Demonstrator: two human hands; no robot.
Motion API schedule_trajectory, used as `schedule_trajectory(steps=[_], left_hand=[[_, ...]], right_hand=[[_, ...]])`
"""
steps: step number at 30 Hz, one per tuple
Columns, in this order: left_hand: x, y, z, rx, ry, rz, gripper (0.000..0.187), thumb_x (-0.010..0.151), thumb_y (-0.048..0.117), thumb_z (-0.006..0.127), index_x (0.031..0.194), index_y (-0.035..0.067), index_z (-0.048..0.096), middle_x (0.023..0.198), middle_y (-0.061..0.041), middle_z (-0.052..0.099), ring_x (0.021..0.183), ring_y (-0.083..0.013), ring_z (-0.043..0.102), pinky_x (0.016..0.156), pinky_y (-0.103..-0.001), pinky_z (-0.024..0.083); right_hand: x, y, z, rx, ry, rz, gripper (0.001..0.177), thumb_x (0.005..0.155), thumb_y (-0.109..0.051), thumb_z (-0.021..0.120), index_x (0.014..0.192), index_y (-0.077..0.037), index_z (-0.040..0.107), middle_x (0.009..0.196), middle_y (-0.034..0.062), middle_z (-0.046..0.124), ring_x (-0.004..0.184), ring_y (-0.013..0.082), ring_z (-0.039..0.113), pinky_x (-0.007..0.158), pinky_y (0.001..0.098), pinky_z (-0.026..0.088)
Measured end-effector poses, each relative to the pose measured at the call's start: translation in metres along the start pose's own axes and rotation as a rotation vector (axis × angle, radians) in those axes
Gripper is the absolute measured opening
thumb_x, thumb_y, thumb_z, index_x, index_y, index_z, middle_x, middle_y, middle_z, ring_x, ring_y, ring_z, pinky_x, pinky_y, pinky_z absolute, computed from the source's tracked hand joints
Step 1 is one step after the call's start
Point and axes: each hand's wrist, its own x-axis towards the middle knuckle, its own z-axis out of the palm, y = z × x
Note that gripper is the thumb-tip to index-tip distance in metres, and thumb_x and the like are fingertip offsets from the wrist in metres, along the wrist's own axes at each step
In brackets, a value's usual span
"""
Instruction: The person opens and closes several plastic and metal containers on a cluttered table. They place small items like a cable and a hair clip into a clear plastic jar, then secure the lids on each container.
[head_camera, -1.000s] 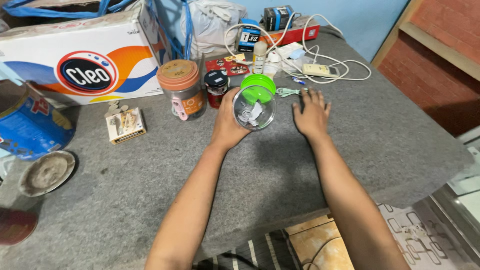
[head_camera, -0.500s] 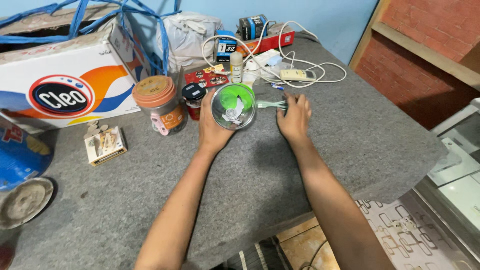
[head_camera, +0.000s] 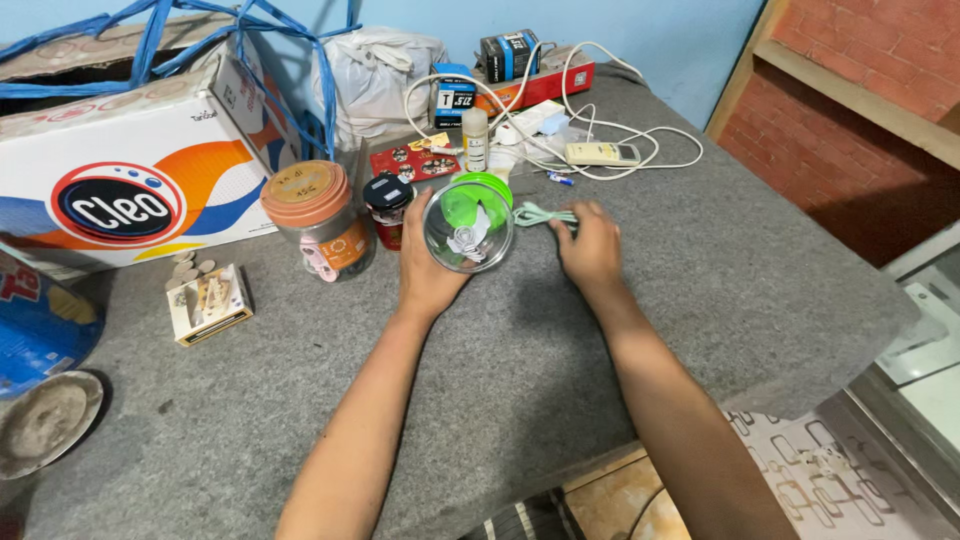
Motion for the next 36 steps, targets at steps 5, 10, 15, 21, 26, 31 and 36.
schedule_trajectory(steps=[5,10,15,21,26,31,36], left_hand=[[-0.001,0.002,-0.004,0.088,0.066,0.068,0.108,0.062,0.024,0.097,0.15,0.002,0.037,0.147,-0.024,0.048,0.138,-0.0422,0.048,0.117,-0.048,0.04],[-0.006,0.007,-0.015,0.131,0.066,0.06,0.107,0.062,0.026,0.096,0.15,0.003,0.038,0.146,-0.023,0.05,0.137,-0.0424,0.049,0.116,-0.048,0.041],[-0.012,0.01,-0.022,0.139,0.056,0.095,0.105,0.061,0.025,0.096,0.148,0.005,0.04,0.144,-0.023,0.052,0.135,-0.0417,0.05,0.115,-0.048,0.042],[-0.012,0.013,-0.023,0.074,-0.033,0.073,0.102,0.062,0.02,0.092,0.148,0.006,0.04,0.147,-0.02,0.051,0.139,-0.0403,0.049,0.118,-0.047,0.042],[-0.014,0.013,-0.023,0.11,-0.042,0.097,0.101,0.062,0.017,0.092,0.147,0.006,0.039,0.149,-0.02,0.048,0.143,-0.0403,0.045,0.12,-0.048,0.038],[-0.014,0.016,-0.025,0.099,-0.05,0.04,0.102,0.06,0.019,0.093,0.146,0.005,0.04,0.148,-0.02,0.048,0.141,-0.041,0.045,0.119,-0.048,0.039],[-0.012,0.017,-0.026,0.048,-0.025,-0.038,0.103,0.061,0.023,0.095,0.145,0.005,0.039,0.146,-0.021,0.048,0.137,-0.041,0.048,0.116,-0.047,0.041]], right_hand=[[0.002,-0.025,-0.012,0.243,0.172,-0.025,0.02,0.096,-0.014,0.074,0.111,-0.002,0.069,0.103,0.0144,0.068,0.09,0.0309,0.069,0.079,0.0394,0.054],[-0.014,-0.047,-0.019,0.333,0.362,-0.382,0.018,0.108,-0.006,0.063,0.124,0.0,0.058,0.114,0.0171,0.063,0.103,0.0308,0.065,0.092,0.0416,0.052],[-0.026,-0.062,-0.009,0.412,0.281,-0.59,0.021,0.105,-0.004,0.066,0.121,0.0,0.053,0.109,0.0147,0.062,0.096,0.0283,0.064,0.084,0.0402,0.053],[-0.033,-0.089,-0.017,0.105,0.062,-0.635,0.025,0.092,-0.011,0.079,0.115,-0.009,0.07,0.095,0.0087,0.06,0.081,0.0259,0.065,0.068,0.0394,0.054],[-0.031,-0.105,-0.024,0.018,-0.1,-0.546,0.032,0.089,-0.017,0.078,0.12,-0.014,0.073,0.093,0.0104,0.054,0.076,0.0257,0.062,0.064,0.0393,0.053],[-0.032,-0.111,-0.025,-0.003,-0.092,-0.588,0.046,0.088,-0.018,0.078,0.131,-0.006,0.068,0.1,0.0139,0.055,0.081,0.0279,0.064,0.065,0.0389,0.055],[-0.035,-0.111,-0.021,0.081,0.061,-0.662,0.034,0.086,-0.017,0.084,0.113,-0.005,0.067,0.105,0.0121,0.061,0.089,0.0271,0.069,0.072,0.0363,0.058]])
